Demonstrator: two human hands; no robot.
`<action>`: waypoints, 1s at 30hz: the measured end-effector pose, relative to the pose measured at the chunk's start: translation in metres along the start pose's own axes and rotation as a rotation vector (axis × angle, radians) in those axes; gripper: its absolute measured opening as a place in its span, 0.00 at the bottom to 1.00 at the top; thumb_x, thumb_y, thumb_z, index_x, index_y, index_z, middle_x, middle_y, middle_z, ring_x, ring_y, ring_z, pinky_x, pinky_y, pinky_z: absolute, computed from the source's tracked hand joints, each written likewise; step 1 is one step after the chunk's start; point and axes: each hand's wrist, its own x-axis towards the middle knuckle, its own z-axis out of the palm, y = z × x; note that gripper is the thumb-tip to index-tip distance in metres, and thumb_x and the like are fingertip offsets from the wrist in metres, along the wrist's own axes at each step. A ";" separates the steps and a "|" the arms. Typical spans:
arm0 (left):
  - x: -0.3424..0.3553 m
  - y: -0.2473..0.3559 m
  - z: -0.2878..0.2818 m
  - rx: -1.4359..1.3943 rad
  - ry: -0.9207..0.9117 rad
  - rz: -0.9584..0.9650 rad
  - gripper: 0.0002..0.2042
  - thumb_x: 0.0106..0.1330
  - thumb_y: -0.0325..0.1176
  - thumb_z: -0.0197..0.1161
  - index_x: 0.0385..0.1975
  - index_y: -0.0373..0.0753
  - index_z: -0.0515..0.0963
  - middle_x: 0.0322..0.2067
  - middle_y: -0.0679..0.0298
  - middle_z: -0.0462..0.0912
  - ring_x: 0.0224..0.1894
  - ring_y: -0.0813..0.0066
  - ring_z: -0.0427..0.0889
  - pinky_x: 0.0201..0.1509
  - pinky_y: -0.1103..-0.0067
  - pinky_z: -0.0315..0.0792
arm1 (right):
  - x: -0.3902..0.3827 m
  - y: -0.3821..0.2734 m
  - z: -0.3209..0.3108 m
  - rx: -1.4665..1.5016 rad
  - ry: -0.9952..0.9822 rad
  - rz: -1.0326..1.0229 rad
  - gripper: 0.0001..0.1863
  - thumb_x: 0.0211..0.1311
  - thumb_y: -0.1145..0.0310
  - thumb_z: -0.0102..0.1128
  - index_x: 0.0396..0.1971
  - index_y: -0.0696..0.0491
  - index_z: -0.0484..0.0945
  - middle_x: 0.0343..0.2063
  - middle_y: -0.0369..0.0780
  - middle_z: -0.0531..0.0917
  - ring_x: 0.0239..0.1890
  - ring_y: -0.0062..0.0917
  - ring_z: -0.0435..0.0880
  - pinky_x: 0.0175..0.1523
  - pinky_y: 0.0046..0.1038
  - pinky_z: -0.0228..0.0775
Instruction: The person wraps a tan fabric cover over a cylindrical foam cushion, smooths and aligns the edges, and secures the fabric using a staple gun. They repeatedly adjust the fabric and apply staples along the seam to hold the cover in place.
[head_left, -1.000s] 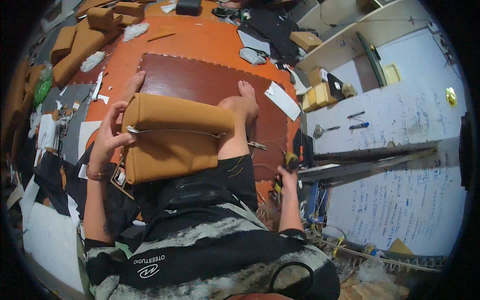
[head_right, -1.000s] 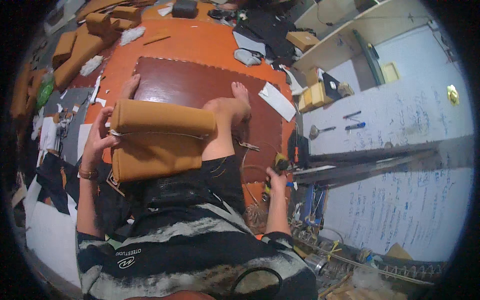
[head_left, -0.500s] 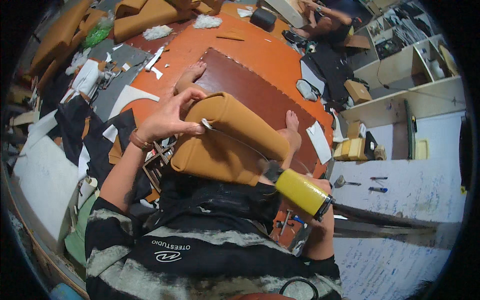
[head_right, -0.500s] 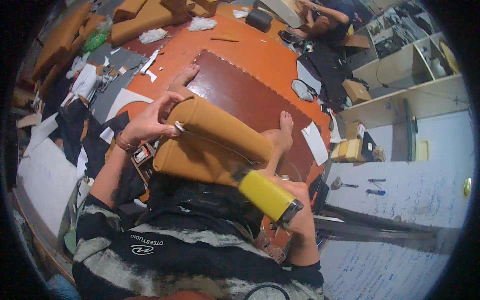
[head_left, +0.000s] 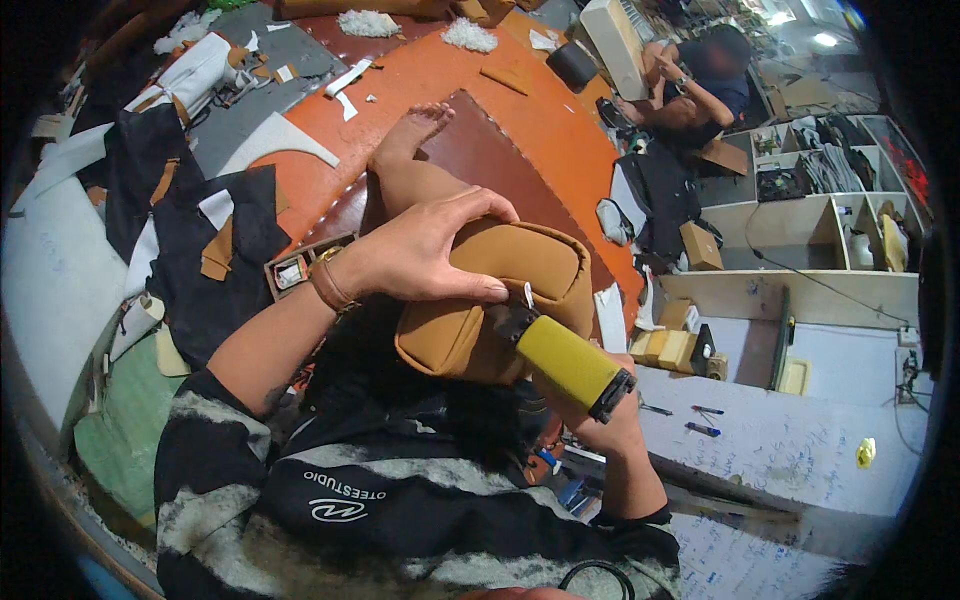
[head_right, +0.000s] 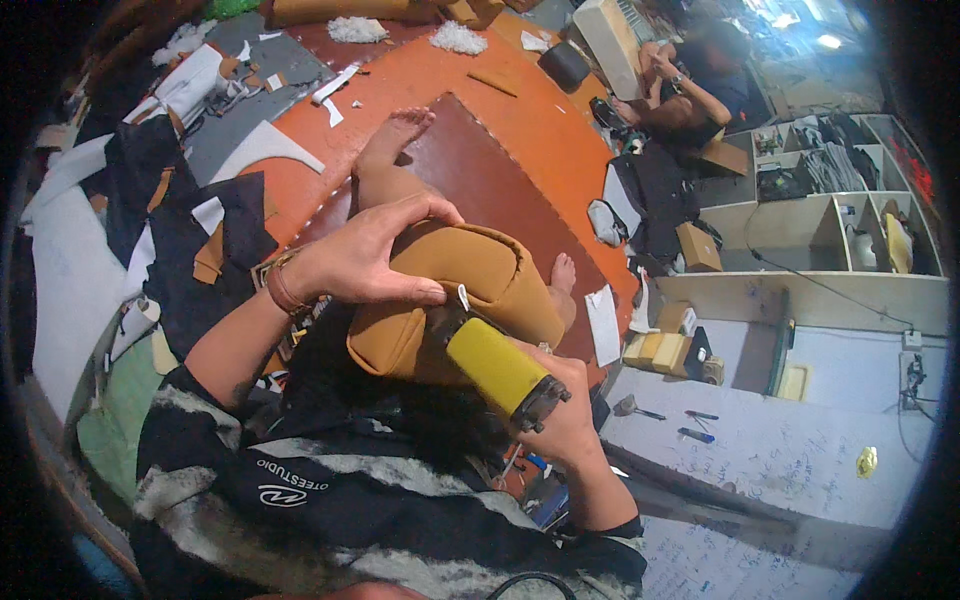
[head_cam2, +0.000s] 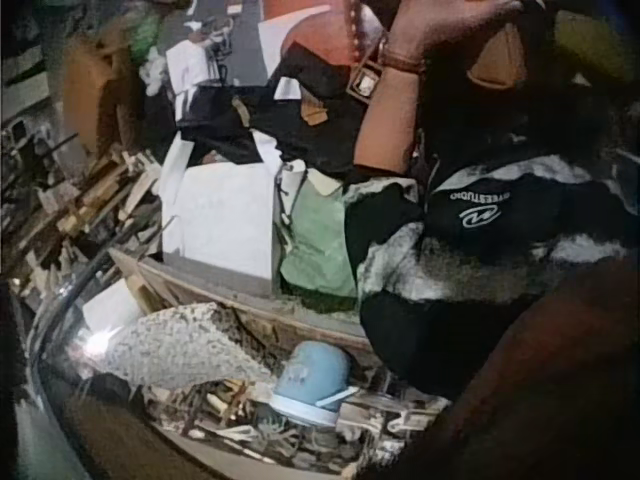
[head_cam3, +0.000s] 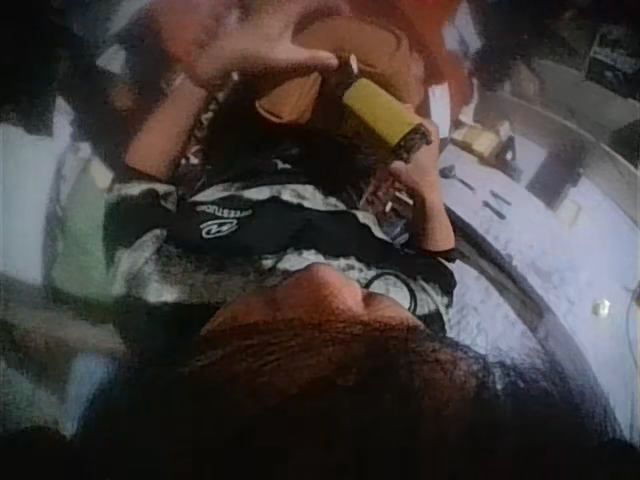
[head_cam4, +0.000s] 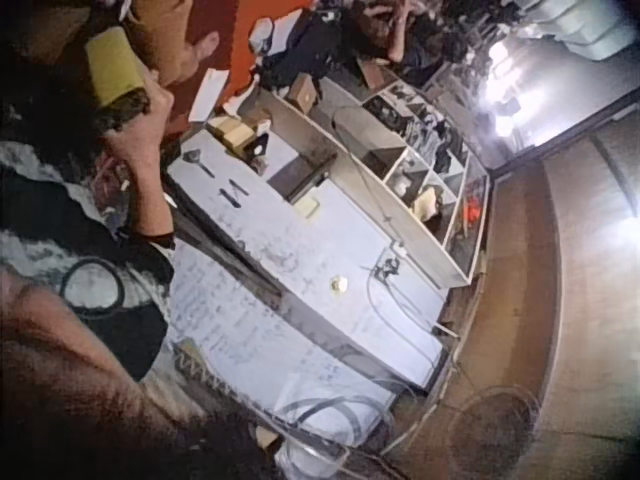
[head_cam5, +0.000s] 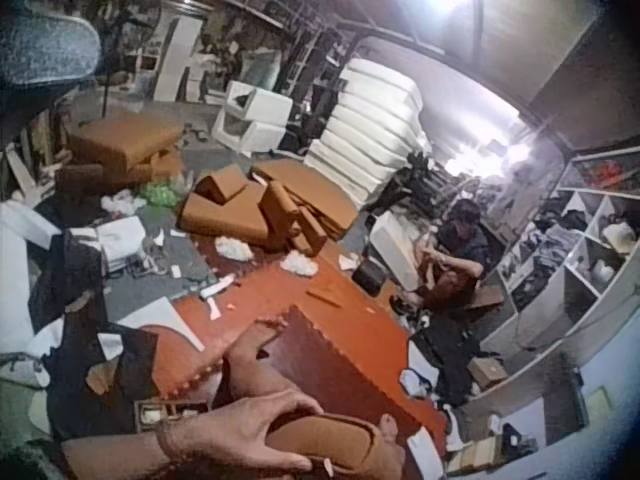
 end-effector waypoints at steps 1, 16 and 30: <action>0.001 0.001 0.001 0.022 0.004 0.015 0.36 0.59 0.47 0.83 0.62 0.36 0.74 0.58 0.51 0.82 0.62 0.55 0.83 0.70 0.65 0.75 | 0.001 -0.003 0.000 -0.066 0.045 -0.059 0.22 0.55 0.74 0.76 0.52 0.59 0.87 0.44 0.46 0.92 0.43 0.35 0.94 0.51 0.31 0.83; -0.002 0.012 0.006 0.036 -0.022 -0.026 0.32 0.64 0.37 0.81 0.64 0.35 0.74 0.59 0.57 0.80 0.65 0.66 0.80 0.74 0.68 0.72 | 0.017 -0.039 -0.022 -0.242 -0.116 0.198 0.28 0.46 0.69 0.82 0.51 0.55 0.86 0.36 0.52 0.91 0.43 0.45 0.94 0.51 0.37 0.85; -0.003 -0.008 0.015 -0.138 -0.012 0.010 0.32 0.66 0.40 0.80 0.66 0.35 0.74 0.60 0.55 0.81 0.66 0.63 0.81 0.74 0.67 0.72 | 0.009 -0.006 -0.002 0.073 0.019 0.132 0.27 0.49 0.70 0.80 0.53 0.56 0.86 0.41 0.51 0.92 0.45 0.41 0.94 0.53 0.35 0.84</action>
